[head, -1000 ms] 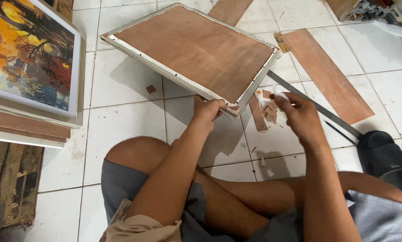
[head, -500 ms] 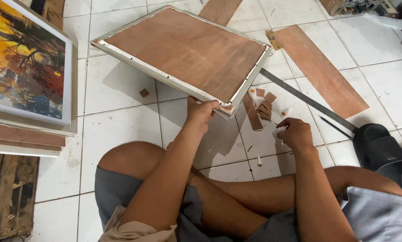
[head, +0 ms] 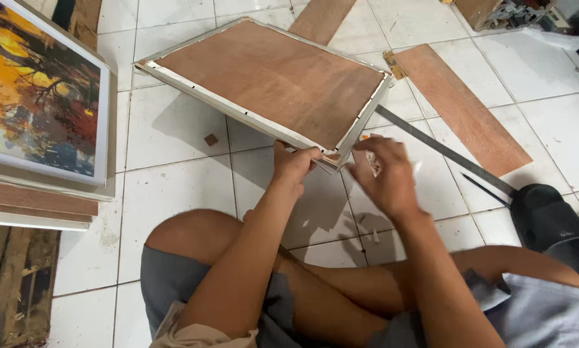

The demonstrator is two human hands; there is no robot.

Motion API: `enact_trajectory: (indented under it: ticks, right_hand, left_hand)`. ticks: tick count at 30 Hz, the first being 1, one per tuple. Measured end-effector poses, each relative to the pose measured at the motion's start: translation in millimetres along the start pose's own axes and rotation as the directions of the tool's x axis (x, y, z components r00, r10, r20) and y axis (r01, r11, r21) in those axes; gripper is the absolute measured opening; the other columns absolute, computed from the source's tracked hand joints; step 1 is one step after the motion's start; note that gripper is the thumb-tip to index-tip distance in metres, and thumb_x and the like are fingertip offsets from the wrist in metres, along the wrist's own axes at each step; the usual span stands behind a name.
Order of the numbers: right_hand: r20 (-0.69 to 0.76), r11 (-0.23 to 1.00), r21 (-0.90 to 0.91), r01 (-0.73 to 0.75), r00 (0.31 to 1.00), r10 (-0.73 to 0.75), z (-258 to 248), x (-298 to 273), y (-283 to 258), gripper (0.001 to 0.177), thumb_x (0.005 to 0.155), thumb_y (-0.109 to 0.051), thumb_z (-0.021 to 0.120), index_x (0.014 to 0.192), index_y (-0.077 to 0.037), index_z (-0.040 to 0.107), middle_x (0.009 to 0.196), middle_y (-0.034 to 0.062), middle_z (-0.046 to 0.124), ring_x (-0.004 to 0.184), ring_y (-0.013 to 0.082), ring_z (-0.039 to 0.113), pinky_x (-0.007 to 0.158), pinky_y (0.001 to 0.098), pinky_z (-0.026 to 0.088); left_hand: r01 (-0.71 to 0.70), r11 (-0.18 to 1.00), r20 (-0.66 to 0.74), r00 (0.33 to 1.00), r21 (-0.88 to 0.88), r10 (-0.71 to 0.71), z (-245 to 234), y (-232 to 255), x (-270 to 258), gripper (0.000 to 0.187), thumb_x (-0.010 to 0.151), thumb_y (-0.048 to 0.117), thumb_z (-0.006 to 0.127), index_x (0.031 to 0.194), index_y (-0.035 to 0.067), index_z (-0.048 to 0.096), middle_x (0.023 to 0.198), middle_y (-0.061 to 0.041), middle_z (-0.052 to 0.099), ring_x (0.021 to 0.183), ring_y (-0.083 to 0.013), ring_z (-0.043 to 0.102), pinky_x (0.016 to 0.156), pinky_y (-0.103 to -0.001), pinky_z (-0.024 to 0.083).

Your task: The person applies adhesive and places small wooden spacers into the corners of a frame backboard while sitting on the floor, then flips the framed artwork over.

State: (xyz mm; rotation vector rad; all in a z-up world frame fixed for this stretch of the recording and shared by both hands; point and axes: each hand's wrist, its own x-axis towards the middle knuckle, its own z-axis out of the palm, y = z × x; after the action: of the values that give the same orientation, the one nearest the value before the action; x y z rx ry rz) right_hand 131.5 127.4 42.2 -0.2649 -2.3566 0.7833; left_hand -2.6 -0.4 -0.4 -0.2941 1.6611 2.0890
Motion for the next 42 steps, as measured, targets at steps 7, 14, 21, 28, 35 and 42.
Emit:
enact_trajectory:
  ticks: [7, 14, 21, 28, 35, 42]
  right_hand:
    - [-0.059, 0.977, -0.051, 0.209, 0.975, -0.212, 35.4, -5.1, 10.9, 0.032, 0.083, -0.015, 0.089, 0.111, -0.014, 0.075, 0.106, 0.0038, 0.074, 0.108, 0.0274, 0.066, 0.095, 0.0407, 0.049]
    - [-0.143, 0.961, -0.229, 0.157, 0.971, -0.192, 43.8, -0.2, 3.7, 0.032, 0.072, -0.018, 0.092, 0.098, -0.021, 0.073, 0.096, 0.0004, 0.065, 0.095, 0.0313, 0.060, 0.077, 0.0459, 0.051]
    - [-0.201, 0.953, -0.267, 0.147, 0.958, -0.204, 53.5, 3.1, 20.4, 0.030, 0.071, -0.016, 0.088, 0.095, -0.026, 0.073, 0.094, -0.0047, 0.060, 0.093, 0.0247, 0.058, 0.077, 0.0403, 0.049]
    - [-0.233, 0.946, -0.218, 0.240, 0.929, -0.289, 39.4, 24.4, 24.6, 0.029, 0.074, -0.013, 0.087, 0.095, -0.026, 0.073, 0.099, -0.0030, 0.064, 0.097, 0.0268, 0.058, 0.080, 0.0405, 0.045]
    - [-0.021, 0.920, -0.133, 0.369, 0.927, -0.375, 13.5, 55.7, 26.8, 0.028, 0.074, -0.018, 0.085, 0.099, -0.024, 0.073, 0.106, 0.0011, 0.067, 0.105, 0.0306, 0.058, 0.084, 0.0436, 0.043]
    - [0.050, 0.881, -0.101, 0.463, 0.887, -0.460, -8.4, 99.4, 21.6, 0.027, 0.080, -0.027, 0.083, 0.102, -0.020, 0.069, 0.110, 0.0005, 0.070, 0.108, 0.0296, 0.057, 0.089, 0.0420, 0.040]
  left_hand:
    - [-0.025, 1.000, 0.033, 0.999, -0.013, 0.025, 0.3, 6.4, -3.8, 0.095, 0.058, -0.003, 0.082, 0.141, -0.004, 0.037, 0.121, -0.025, 0.049, 0.108, -0.0315, 0.057, 0.084, -0.043, 0.062]
    - [-0.074, 0.997, 0.034, 0.997, -0.028, 0.075, 9.4, -8.8, 13.2, 0.089, 0.057, -0.004, 0.080, 0.135, -0.004, 0.038, 0.118, -0.025, 0.047, 0.109, -0.0324, 0.054, 0.082, -0.043, 0.060]
    - [-0.068, 0.998, 0.037, 0.997, -0.009, 0.068, 7.6, 28.1, -20.6, 0.086, 0.060, -0.003, 0.080, 0.136, -0.006, 0.038, 0.113, -0.025, 0.053, 0.102, -0.0268, 0.057, 0.080, -0.036, 0.062]
    - [-0.131, 0.991, 0.066, 0.989, -0.032, 0.133, 28.1, 41.4, -20.4, 0.083, 0.063, 0.001, 0.079, 0.135, -0.005, 0.037, 0.103, -0.018, 0.053, 0.096, -0.0217, 0.054, 0.075, -0.027, 0.058]
    - [-0.169, 0.984, 0.040, 0.984, -0.058, 0.172, 38.4, 50.9, -19.8, 0.078, 0.063, 0.000, 0.079, 0.131, -0.006, 0.041, 0.099, -0.018, 0.053, 0.095, -0.0223, 0.054, 0.072, -0.029, 0.056]
    - [-0.227, 0.973, 0.141, 0.963, -0.033, 0.230, 43.9, 76.1, -19.8, 0.079, 0.074, 0.012, 0.085, 0.135, -0.004, 0.039, 0.113, -0.025, 0.064, 0.099, -0.0230, 0.064, 0.081, -0.031, 0.059]
